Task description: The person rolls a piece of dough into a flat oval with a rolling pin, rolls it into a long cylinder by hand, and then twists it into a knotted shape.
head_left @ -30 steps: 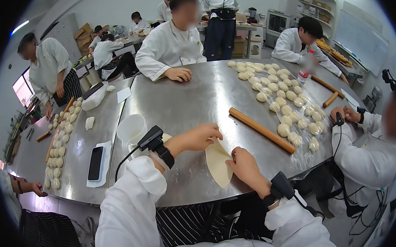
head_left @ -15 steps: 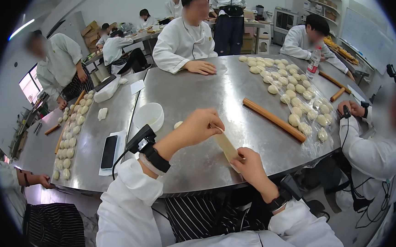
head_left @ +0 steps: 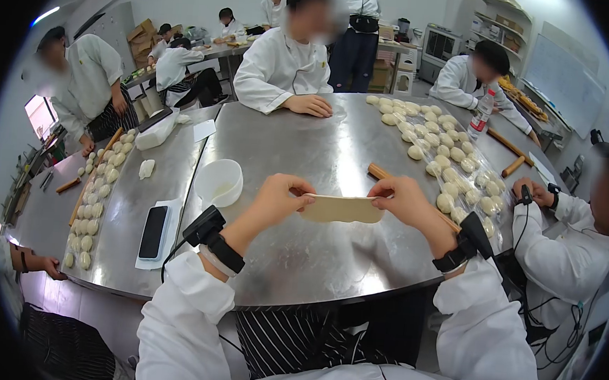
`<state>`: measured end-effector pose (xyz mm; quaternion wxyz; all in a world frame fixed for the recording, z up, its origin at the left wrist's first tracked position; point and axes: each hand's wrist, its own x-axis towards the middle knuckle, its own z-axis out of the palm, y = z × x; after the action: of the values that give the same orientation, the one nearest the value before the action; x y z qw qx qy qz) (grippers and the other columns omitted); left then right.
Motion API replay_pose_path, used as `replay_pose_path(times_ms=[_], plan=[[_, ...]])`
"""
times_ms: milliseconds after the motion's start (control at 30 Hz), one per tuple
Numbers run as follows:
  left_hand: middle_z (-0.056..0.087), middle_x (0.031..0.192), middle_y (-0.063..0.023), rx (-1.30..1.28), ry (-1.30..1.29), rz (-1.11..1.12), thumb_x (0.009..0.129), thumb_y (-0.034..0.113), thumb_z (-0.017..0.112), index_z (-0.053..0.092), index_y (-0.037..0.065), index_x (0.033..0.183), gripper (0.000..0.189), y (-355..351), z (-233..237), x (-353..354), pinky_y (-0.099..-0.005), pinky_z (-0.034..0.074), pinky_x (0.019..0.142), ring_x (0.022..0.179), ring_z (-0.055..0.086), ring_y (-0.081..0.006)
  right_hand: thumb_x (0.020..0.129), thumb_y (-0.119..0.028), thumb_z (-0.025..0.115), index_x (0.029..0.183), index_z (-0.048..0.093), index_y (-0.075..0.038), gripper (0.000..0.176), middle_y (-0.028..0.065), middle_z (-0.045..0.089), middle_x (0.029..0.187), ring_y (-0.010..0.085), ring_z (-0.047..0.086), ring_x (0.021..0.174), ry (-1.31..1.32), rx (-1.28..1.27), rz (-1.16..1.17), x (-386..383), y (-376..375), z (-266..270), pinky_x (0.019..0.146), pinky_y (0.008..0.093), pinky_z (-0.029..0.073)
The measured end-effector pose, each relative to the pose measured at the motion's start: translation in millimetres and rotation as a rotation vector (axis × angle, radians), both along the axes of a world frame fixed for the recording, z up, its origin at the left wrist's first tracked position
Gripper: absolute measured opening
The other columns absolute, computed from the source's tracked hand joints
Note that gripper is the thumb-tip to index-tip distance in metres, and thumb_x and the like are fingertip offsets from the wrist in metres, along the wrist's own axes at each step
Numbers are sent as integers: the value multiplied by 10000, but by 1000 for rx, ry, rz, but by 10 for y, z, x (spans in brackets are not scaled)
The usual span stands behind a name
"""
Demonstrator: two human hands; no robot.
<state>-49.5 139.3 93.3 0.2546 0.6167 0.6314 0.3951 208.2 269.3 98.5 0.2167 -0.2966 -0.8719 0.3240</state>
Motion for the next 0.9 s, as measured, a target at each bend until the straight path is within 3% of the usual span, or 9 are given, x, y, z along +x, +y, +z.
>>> replay_pose_path(times_ms=[167,200,233,333,500,600,700,900], plan=[[675,864,-83,273,132,52,828,39,708,720,7,952,129,41,-218,16,-333,518,698,751,657,-199,788,-42,708,924,739,-19,141,110,694,815,235,669,757,71,73,54,-93,121,-125,715,350,535],[668,879,-87,286,217,14,819,38,707,715,11,941,126,-44,-352,29,-340,517,712,775,652,-221,797,-37,692,905,735,-26,117,114,667,818,263,652,770,97,191,85,-48,35,-232,739,367,529],[660,894,-91,296,301,-28,810,37,705,710,14,930,123,-152,-523,51,-347,517,725,798,646,-243,793,-27,681,903,720,-24,117,132,642,853,301,634,823,84,327,84,15,-73,-425,775,381,518],[653,926,-94,341,466,-116,789,33,700,694,24,903,114,-413,-853,178,-365,512,765,869,629,-286,798,5,628,929,697,-2,148,148,622,942,318,606,919,81,381,132,166,-428,-852,817,379,507],[625,996,-107,414,729,-217,767,38,666,665,4,959,195,-492,-773,246,-389,514,795,952,607,-281,794,12,579,987,676,4,216,141,608,979,307,586,958,84,439,118,232,-468,-948,828,372,505],[609,1010,-118,414,771,-299,761,39,642,646,-29,1002,250,-507,-804,255,-374,526,790,958,601,-280,783,8,583,970,660,7,203,122,608,967,296,591,942,71,486,144,282,-488,-919,822,363,509],[577,920,-95,502,808,-331,762,39,619,634,-45,972,226,-515,-787,258,-337,541,723,894,602,-245,777,-6,589,943,653,7,178,112,608,970,287,596,944,86,506,148,309,-493,-960,839,362,504],[620,981,-125,438,796,-347,785,39,613,647,-36,1051,278,-629,-794,181,-366,535,807,914,621,-283,784,-49,586,965,648,9,200,111,616,981,276,602,947,57,639,191,405,-485,-965,899,399,477]])
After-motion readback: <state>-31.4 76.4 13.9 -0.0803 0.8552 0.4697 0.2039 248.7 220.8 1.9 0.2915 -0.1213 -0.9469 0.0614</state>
